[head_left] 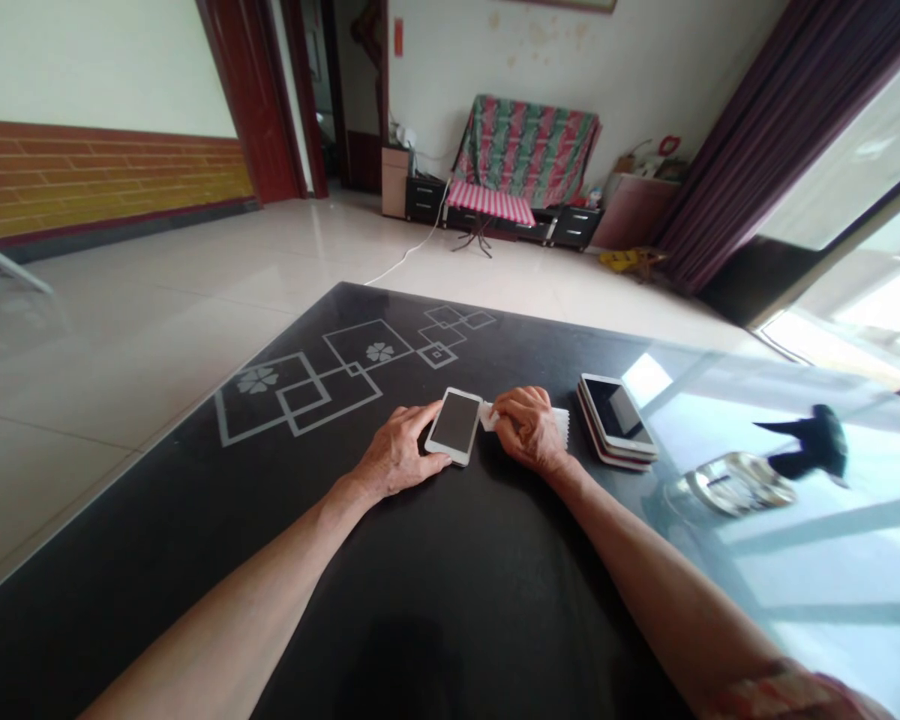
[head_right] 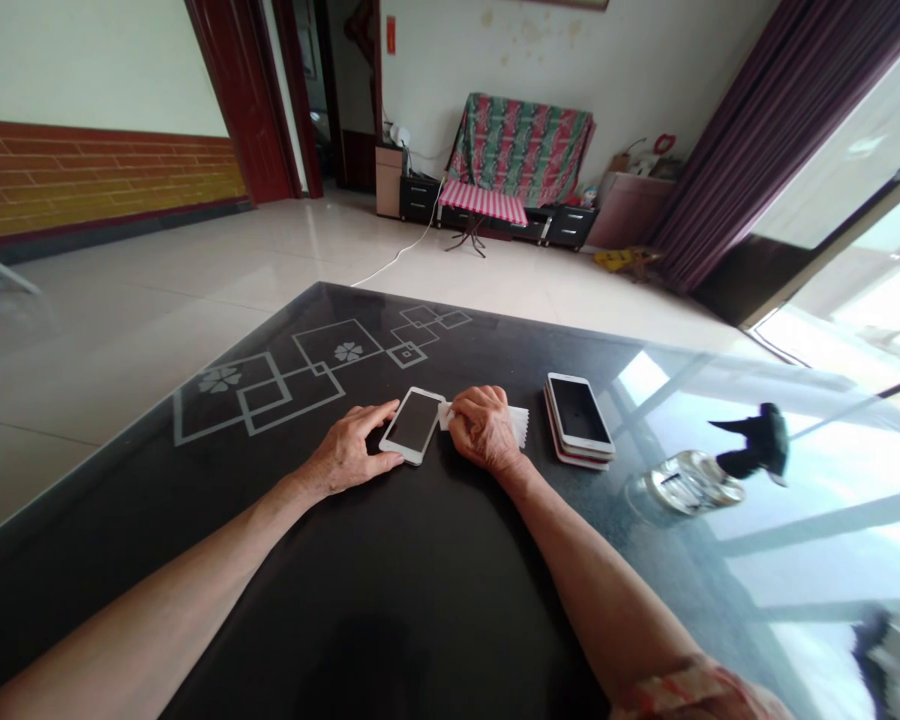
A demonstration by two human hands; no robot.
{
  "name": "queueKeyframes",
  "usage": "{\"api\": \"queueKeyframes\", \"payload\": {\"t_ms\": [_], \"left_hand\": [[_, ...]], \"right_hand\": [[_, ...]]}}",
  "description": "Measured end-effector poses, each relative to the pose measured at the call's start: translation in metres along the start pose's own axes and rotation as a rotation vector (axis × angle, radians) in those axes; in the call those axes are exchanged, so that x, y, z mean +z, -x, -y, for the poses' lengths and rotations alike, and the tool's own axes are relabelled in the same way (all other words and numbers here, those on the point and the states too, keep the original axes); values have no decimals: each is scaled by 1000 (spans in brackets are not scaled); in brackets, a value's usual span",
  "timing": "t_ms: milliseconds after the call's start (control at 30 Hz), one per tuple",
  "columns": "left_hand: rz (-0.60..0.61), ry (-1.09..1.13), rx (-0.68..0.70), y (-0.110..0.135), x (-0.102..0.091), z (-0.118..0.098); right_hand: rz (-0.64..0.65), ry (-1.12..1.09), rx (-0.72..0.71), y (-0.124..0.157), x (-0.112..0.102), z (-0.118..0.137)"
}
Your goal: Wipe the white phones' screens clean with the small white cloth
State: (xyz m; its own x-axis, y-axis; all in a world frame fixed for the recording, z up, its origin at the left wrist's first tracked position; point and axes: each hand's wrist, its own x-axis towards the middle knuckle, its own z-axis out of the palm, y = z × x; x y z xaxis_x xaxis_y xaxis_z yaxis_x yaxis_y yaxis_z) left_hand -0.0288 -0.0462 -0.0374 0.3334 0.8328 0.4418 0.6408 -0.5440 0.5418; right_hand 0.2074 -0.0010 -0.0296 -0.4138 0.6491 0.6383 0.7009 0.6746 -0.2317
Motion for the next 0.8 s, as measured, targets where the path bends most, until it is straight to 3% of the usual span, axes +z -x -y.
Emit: {"api": "queueKeyframes", "payload": {"t_ms": [267,433,567,700,800], "left_hand": [[10,-155,-126,0,6,-12],[30,-384,-254,-13,25,-45],[81,-417,-451,-30,25,-58],[101,-183,-730,-42,5,-57],[20,157,-776,-40,-5,-68]], "right_hand": [[-87,59,82,6,4,-2],[53,98,42,4,-2,7],[-75,-83,74,15,-14,27],[-163,-432,316,36,-18,65],[-123,-694,651,47,-20,93]]}}
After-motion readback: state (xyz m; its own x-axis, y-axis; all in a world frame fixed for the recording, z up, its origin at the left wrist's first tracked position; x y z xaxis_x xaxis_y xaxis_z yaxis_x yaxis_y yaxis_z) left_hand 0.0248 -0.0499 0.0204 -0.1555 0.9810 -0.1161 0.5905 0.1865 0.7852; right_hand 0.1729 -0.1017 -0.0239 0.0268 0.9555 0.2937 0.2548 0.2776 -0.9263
